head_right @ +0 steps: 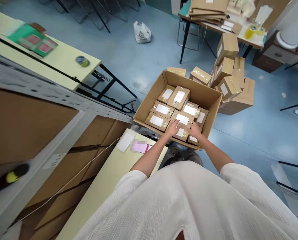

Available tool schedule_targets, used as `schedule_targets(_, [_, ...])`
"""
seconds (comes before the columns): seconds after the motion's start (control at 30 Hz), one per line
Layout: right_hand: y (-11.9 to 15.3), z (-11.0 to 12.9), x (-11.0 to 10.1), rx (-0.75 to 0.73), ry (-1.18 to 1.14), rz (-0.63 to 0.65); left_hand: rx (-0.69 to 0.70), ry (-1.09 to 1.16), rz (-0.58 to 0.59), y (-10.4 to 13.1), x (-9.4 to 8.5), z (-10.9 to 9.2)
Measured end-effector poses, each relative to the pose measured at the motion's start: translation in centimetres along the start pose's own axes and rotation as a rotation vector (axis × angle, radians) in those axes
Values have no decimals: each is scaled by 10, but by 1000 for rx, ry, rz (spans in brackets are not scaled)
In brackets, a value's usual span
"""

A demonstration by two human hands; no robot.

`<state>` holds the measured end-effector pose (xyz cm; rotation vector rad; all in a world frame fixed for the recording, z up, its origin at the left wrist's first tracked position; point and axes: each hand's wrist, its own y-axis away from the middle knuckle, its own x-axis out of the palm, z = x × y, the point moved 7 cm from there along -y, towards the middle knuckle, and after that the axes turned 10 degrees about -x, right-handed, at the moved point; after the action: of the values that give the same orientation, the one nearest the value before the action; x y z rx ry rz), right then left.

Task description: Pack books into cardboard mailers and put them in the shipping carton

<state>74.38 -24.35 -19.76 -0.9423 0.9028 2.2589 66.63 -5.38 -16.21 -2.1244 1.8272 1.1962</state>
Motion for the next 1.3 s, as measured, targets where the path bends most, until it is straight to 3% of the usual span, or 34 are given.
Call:
schedule_targets(0.17, [5,15,-3,-104,13,-21,-5,10,-108,32,-20,3])
schedule_targets(0.3, [2,21,-10,-215,26,-6,-73,29,-203,53,-25,5])
schedule_targets(0.53, [1,37,-18,-440,32,14,-156,108,-368,100,-8,4])
schedule_targets(0.67, [10,62,-12,-574,47,62,-184,161,-453,134,3,6])
schedule_targets(0.8, [20,97,1,-719,62,108,-248,191,-544,172,3,15])
schedule_targets(0.93, [29,139,21,-859,56,130,-338,197,-643,219,-6,30])
schedule_targets(1.07, [49,190,56,-1001,85,214,-432,232,-749,281,-11,54])
schedule_targets(1.2, [89,244,102,-1105,113,306,-541,276,-855,359,-3,84])
schedule_targets(1.3, [135,282,143,-1189,143,386,-619,318,-957,428,11,105])
